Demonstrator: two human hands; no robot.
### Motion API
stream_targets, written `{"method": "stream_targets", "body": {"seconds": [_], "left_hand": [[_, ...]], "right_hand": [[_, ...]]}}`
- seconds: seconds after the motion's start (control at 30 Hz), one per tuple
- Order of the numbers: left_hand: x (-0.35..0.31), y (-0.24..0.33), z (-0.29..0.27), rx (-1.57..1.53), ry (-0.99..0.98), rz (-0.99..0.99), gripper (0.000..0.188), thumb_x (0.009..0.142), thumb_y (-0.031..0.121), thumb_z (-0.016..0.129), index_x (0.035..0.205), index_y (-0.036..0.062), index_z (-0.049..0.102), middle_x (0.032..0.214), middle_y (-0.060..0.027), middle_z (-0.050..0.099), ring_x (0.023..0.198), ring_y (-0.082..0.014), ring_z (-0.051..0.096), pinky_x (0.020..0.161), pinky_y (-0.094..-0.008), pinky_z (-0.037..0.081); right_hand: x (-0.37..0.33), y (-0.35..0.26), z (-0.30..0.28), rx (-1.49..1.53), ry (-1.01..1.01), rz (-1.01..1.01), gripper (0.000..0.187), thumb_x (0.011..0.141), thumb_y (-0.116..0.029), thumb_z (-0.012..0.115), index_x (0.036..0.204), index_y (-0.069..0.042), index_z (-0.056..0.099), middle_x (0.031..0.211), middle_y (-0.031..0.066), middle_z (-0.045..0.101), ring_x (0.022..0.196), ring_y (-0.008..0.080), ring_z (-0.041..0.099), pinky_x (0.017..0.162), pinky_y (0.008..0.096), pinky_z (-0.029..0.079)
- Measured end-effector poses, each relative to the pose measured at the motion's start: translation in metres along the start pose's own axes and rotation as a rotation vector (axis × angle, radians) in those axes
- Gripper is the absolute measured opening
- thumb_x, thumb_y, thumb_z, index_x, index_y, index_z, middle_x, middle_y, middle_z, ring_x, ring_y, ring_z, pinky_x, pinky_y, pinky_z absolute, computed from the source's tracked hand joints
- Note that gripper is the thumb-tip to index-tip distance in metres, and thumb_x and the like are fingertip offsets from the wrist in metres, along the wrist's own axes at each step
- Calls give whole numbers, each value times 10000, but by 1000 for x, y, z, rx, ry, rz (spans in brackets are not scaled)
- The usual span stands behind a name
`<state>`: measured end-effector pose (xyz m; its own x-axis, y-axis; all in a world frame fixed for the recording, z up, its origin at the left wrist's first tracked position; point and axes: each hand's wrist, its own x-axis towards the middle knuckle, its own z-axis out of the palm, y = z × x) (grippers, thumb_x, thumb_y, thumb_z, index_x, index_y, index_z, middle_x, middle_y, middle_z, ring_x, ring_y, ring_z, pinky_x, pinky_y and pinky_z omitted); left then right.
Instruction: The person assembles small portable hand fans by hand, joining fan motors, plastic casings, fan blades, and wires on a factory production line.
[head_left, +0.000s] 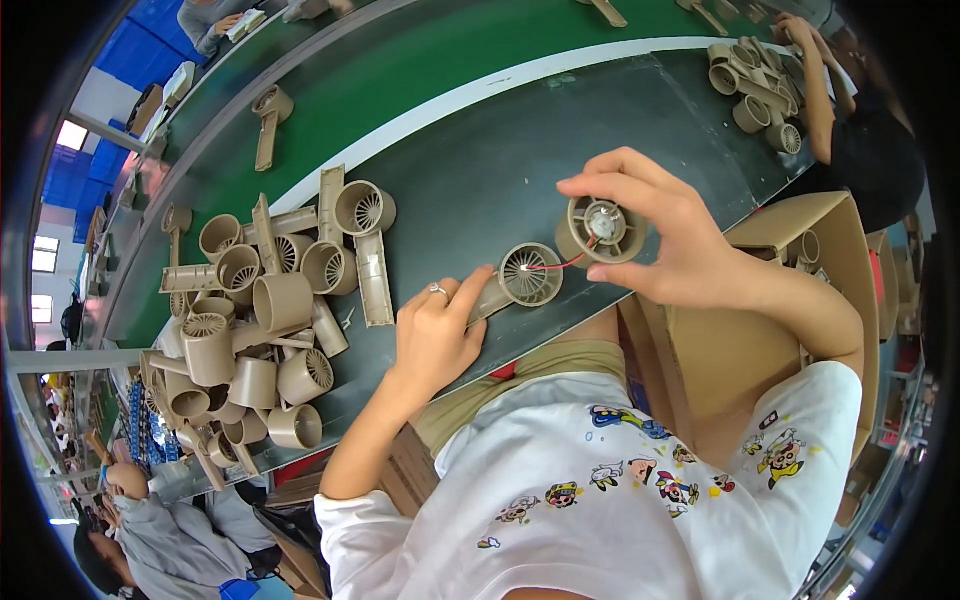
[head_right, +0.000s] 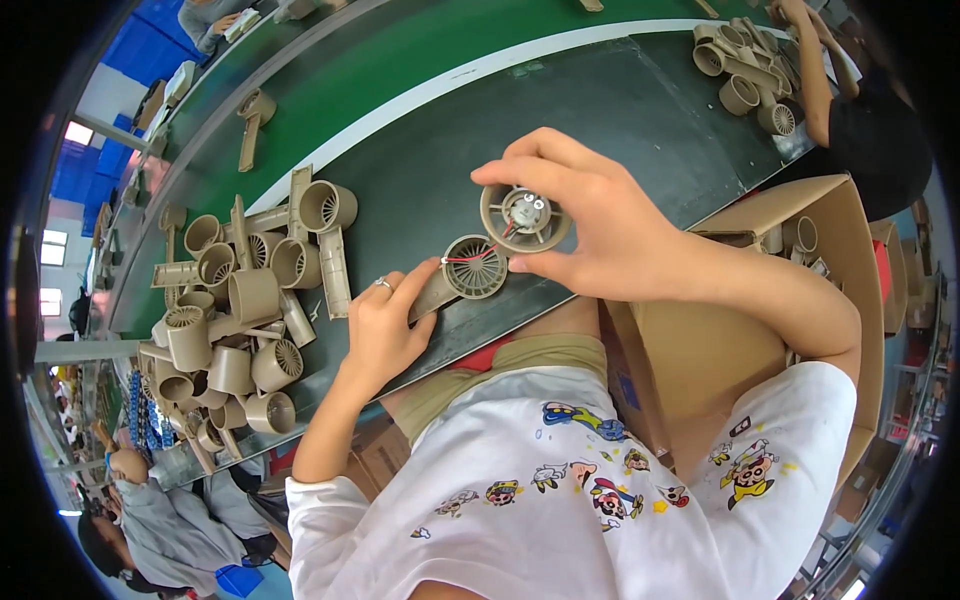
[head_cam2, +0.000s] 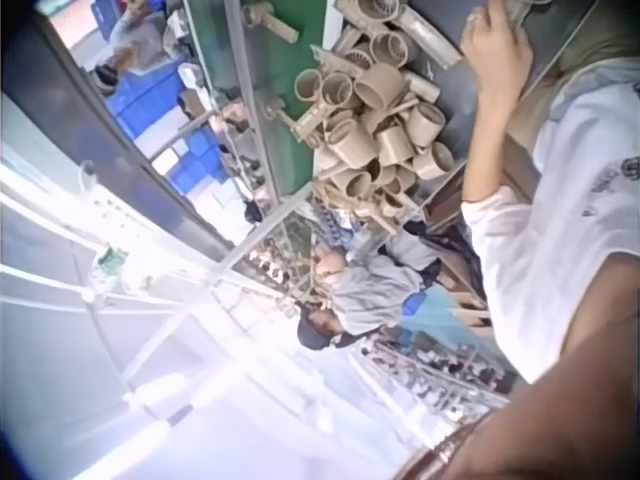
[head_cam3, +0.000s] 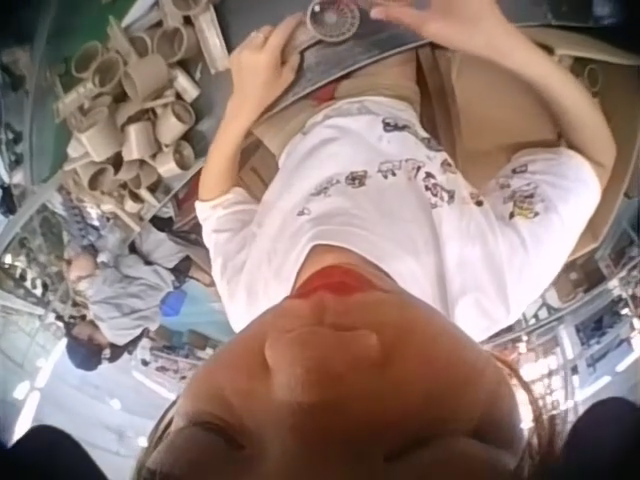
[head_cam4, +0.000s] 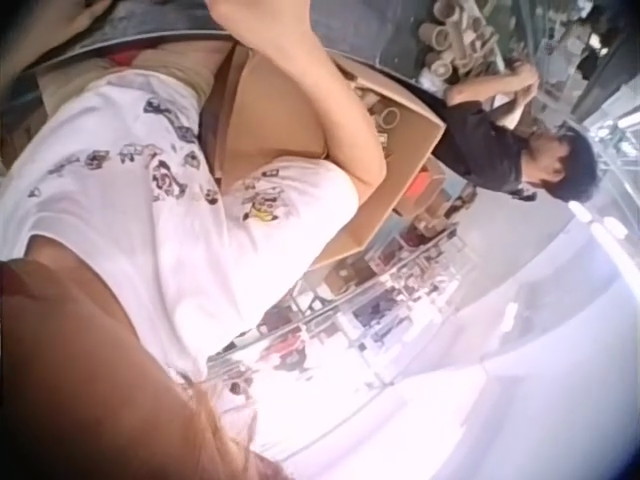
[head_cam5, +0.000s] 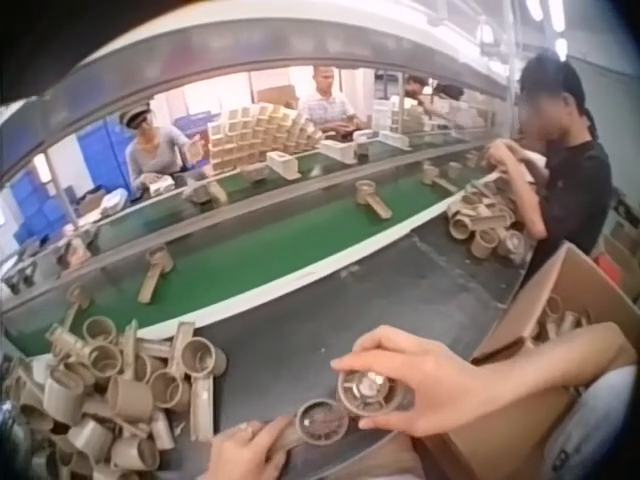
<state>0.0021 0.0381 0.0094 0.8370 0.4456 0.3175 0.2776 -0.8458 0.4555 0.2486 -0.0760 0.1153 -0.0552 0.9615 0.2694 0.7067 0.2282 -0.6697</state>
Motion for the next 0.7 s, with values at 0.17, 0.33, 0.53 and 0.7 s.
{"method": "stream_targets", "body": {"seconds": [0.17,0.33,0.53,0.7], "left_hand": [[8,2,0,-24,-64,-19,608,662,164,791,1224,58,583,803,-115,597,701,-315,604,642,-407,501],[14,7,-11,-188,25,-25,712,701,319,823,1267,6,524,1013,-174,616,897,-341,619,763,-408,510],[34,26,-26,-512,7,124,189,878,124,649,1001,-18,641,1060,-176,633,900,-319,636,757,-361,511],[37,24,-13,-934,-71,-27,248,954,166,566,859,-46,653,1132,-203,638,955,-278,647,809,-345,514]], "right_hand": [[5,0,11,16,-25,-36,685,618,-30,833,1252,-53,572,1196,140,551,1059,289,583,893,346,488],[3,1,20,-12,-6,-136,739,594,-68,865,1260,-21,548,1223,172,574,1094,328,588,900,378,517],[4,-3,28,16,35,-230,707,573,-75,864,1202,-30,544,1137,144,591,1029,336,585,862,398,511],[3,2,25,-14,114,-238,637,572,-93,869,1138,-47,579,1097,120,600,992,316,602,832,396,516]]}}
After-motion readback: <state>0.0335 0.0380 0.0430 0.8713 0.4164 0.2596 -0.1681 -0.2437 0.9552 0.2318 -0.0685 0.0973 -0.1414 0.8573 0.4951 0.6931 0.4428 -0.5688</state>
